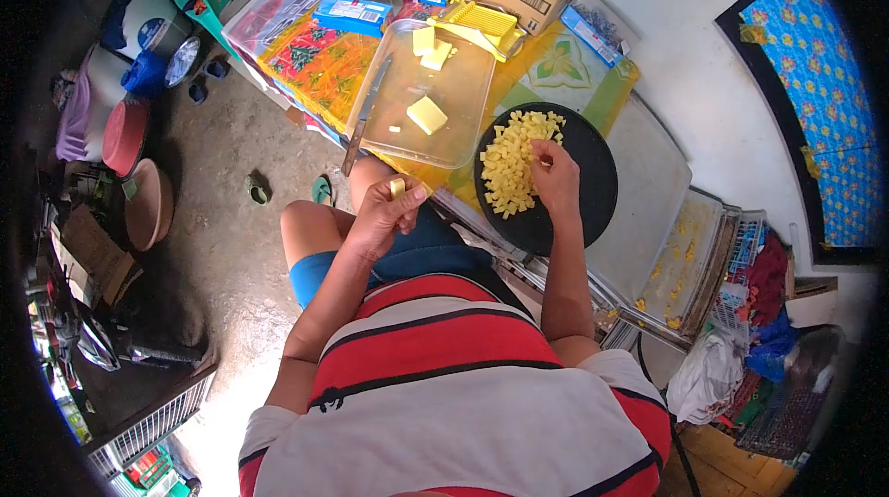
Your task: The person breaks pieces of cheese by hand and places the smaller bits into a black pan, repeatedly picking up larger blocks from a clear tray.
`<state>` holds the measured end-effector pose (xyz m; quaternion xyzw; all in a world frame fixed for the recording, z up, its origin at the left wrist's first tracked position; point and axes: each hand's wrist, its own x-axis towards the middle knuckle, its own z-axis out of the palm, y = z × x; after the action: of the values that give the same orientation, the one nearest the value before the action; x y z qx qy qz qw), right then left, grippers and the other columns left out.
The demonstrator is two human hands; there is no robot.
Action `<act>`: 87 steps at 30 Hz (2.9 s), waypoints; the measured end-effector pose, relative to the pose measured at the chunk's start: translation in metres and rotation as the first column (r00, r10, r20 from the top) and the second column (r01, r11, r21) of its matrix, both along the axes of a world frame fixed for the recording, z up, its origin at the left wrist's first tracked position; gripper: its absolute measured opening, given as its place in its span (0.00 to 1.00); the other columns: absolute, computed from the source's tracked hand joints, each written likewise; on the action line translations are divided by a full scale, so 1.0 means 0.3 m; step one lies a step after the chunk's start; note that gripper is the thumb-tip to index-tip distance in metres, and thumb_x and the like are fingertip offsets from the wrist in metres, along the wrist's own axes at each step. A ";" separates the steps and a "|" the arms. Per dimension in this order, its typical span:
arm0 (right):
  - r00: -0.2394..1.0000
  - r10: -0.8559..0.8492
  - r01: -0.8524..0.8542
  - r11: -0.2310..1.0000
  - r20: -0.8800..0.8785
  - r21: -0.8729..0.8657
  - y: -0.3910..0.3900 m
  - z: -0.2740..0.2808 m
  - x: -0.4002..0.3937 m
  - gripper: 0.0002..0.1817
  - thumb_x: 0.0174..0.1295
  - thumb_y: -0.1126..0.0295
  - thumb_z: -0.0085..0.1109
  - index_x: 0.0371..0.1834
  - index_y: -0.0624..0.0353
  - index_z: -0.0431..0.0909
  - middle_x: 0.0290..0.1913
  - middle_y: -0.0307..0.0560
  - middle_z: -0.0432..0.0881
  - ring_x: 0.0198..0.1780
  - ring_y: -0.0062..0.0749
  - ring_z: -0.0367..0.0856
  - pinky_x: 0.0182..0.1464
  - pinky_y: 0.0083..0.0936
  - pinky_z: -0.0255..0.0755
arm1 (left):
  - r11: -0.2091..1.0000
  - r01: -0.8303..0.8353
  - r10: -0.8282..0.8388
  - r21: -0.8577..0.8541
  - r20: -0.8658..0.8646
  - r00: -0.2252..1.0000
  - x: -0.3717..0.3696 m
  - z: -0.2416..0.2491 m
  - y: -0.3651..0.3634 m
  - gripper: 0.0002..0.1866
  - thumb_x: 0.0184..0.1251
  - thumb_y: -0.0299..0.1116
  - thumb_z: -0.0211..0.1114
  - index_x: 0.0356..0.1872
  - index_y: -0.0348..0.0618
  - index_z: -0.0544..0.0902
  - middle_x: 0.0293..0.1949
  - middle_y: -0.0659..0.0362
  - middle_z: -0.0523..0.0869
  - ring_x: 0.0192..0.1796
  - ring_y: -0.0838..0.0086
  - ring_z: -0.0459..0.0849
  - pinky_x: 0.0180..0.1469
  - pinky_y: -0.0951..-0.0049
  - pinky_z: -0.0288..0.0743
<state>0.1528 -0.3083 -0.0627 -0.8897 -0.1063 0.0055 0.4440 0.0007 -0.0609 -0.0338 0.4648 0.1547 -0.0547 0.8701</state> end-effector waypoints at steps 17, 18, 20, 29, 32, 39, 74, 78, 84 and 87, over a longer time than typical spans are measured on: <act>0.933 0.284 -0.165 0.884 -0.222 0.437 0.114 0.077 -0.083 0.14 0.58 0.78 0.61 0.48 0.63 0.79 0.41 0.41 0.83 0.42 0.20 0.79 0.46 0.19 0.74 | 1.000 0.020 -0.020 0.005 0.004 1.000 0.001 -0.018 0.002 0.10 0.60 0.35 0.71 0.31 0.41 0.80 0.17 0.67 0.74 0.17 0.84 0.69 0.18 0.83 0.62; 0.880 0.380 -0.175 0.817 -0.285 0.549 0.134 0.090 -0.104 0.14 0.58 0.77 0.62 0.48 0.63 0.79 0.42 0.41 0.82 0.43 0.20 0.79 0.47 0.19 0.74 | 0.999 0.035 -0.035 0.020 0.012 0.999 0.001 -0.015 0.000 0.11 0.60 0.36 0.71 0.31 0.41 0.80 0.18 0.68 0.74 0.18 0.84 0.69 0.19 0.84 0.61; 0.794 0.510 -0.195 0.729 -0.331 0.656 0.182 0.136 -0.157 0.14 0.59 0.77 0.63 0.49 0.63 0.78 0.41 0.40 0.82 0.42 0.19 0.79 0.46 0.17 0.74 | 0.997 0.059 -0.061 0.051 0.029 0.998 -0.001 -0.006 -0.003 0.12 0.59 0.38 0.72 0.32 0.41 0.81 0.21 0.68 0.76 0.20 0.85 0.68 0.21 0.84 0.61; 0.616 0.716 -0.254 0.576 -0.329 0.777 0.248 0.134 -0.201 0.16 0.59 0.78 0.62 0.51 0.64 0.76 0.43 0.44 0.80 0.45 0.23 0.79 0.48 0.20 0.74 | 0.992 0.088 -0.094 0.086 0.069 0.993 -0.005 -0.004 0.003 0.11 0.57 0.35 0.73 0.32 0.39 0.82 0.23 0.65 0.79 0.19 0.85 0.72 0.20 0.85 0.65; 0.629 0.713 -0.256 0.566 -0.310 0.784 0.252 0.132 -0.201 0.16 0.59 0.78 0.63 0.51 0.63 0.77 0.43 0.43 0.80 0.43 0.22 0.79 0.46 0.19 0.74 | 0.993 0.074 -0.080 0.089 0.062 0.995 -0.007 -0.005 0.005 0.11 0.57 0.35 0.73 0.32 0.40 0.82 0.23 0.65 0.80 0.20 0.85 0.72 0.21 0.85 0.65; 0.627 0.704 -0.162 0.537 -0.334 0.828 0.255 0.119 -0.200 0.14 0.59 0.77 0.63 0.49 0.63 0.78 0.39 0.41 0.81 0.40 0.20 0.79 0.43 0.18 0.74 | 0.988 0.082 -0.092 0.131 0.076 0.993 -0.005 0.011 0.007 0.10 0.60 0.35 0.71 0.36 0.40 0.84 0.23 0.67 0.79 0.20 0.86 0.71 0.21 0.86 0.63; 0.830 0.544 -0.553 0.778 0.121 0.298 0.257 0.171 -0.247 0.17 0.53 0.76 0.68 0.47 0.60 0.80 0.41 0.40 0.83 0.39 0.19 0.78 0.42 0.19 0.72 | 0.996 0.060 -0.061 0.067 0.015 0.998 0.006 -0.018 -0.012 0.11 0.61 0.38 0.70 0.31 0.43 0.81 0.16 0.67 0.73 0.17 0.84 0.69 0.18 0.83 0.61; 0.903 0.428 -0.408 0.822 0.043 0.397 0.222 0.128 -0.209 0.13 0.56 0.73 0.67 0.46 0.57 0.82 0.39 0.43 0.84 0.35 0.21 0.80 0.39 0.19 0.73 | 0.997 0.076 -0.076 0.020 -0.009 0.997 0.006 -0.034 -0.001 0.14 0.67 0.41 0.64 0.43 0.41 0.78 0.22 0.64 0.76 0.22 0.83 0.72 0.22 0.81 0.66; 0.996 0.019 -0.030 0.993 0.092 0.113 0.070 0.036 -0.052 0.09 0.58 0.76 0.60 0.42 0.59 0.82 0.35 0.47 0.84 0.33 0.27 0.82 0.37 0.21 0.74 | 0.993 -0.055 0.045 -0.103 -0.097 0.994 0.019 -0.033 0.001 0.23 0.70 0.37 0.55 0.63 0.41 0.66 0.34 0.62 0.77 0.30 0.77 0.77 0.30 0.77 0.72; 0.990 -0.027 0.028 1.000 0.140 -0.008 0.004 -0.018 -0.005 0.10 0.57 0.77 0.57 0.42 0.60 0.82 0.35 0.51 0.83 0.33 0.33 0.82 0.38 0.25 0.75 | 0.985 -0.073 0.054 -0.157 -0.123 0.991 0.025 -0.043 0.008 0.25 0.68 0.35 0.51 0.65 0.42 0.64 0.36 0.61 0.77 0.34 0.75 0.78 0.35 0.73 0.74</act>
<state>0.1512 -0.3071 -0.0680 -0.8915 -0.1247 -0.0624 0.4310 0.0081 -0.0586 -0.0467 0.3837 0.2159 -0.0667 0.8954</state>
